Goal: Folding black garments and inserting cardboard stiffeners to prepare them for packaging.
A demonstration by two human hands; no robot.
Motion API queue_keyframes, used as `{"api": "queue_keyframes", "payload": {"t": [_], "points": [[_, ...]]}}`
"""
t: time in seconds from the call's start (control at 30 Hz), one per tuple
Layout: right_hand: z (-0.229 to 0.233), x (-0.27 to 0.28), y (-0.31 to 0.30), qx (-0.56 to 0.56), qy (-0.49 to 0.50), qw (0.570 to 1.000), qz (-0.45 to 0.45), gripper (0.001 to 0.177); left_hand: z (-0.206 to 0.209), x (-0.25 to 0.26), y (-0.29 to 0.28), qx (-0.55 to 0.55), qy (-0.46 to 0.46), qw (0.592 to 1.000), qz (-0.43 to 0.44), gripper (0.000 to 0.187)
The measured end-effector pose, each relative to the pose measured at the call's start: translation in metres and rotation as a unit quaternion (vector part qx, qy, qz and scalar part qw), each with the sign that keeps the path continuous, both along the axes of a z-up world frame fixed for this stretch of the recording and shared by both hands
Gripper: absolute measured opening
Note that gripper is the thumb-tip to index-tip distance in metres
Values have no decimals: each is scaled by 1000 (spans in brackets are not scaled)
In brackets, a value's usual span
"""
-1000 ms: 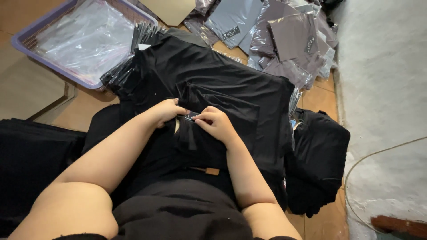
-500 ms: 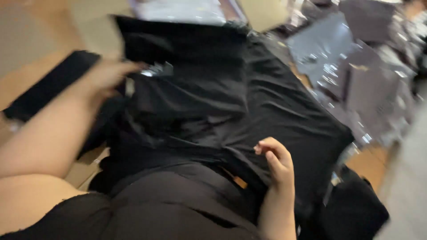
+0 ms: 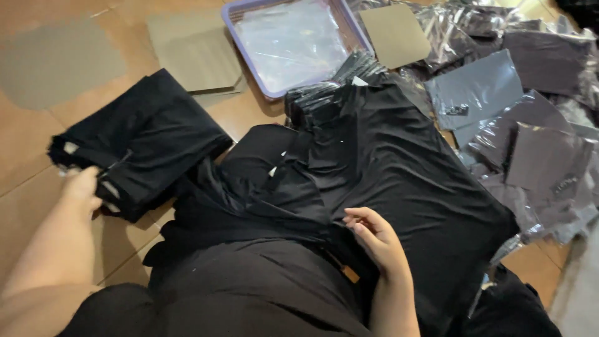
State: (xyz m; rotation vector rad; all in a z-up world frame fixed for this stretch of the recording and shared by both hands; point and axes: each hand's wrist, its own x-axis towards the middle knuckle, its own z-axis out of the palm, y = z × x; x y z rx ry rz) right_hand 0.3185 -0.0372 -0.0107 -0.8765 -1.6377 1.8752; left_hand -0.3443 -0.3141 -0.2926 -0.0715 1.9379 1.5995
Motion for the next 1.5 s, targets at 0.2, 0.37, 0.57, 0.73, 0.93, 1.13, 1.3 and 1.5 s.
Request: {"api": "queue_keyframes", "payload": {"t": [0.2,0.37,0.57,0.73,0.93,1.13,1.3,1.5], "points": [[12,-1,-4,11,-66,997,23,35,-1,-28,-14,-80,54,994,48,15],[24,-13,-8,41,-151,988,18,35,1,-48,-21,-70,-99,992,-25,39],[4,-6,-7,30,-127,991,11,36,83,-6,-12,-216,374,882,191,22],[13,-17,-7,54,-172,983,14,35,120,11,37,-316,746,586,-12,11],[21,-26,-10,67,-212,975,13,36,158,64,94,-314,605,685,-257,57],[18,-22,-7,49,-187,981,7,37,124,15,62,-475,209,837,-173,81],[18,-24,-4,50,-197,979,-8,38,85,-30,80,-371,443,814,-53,44],[33,-13,-5,3,-141,988,-65,33,230,129,235,-171,699,665,-199,71]]}}
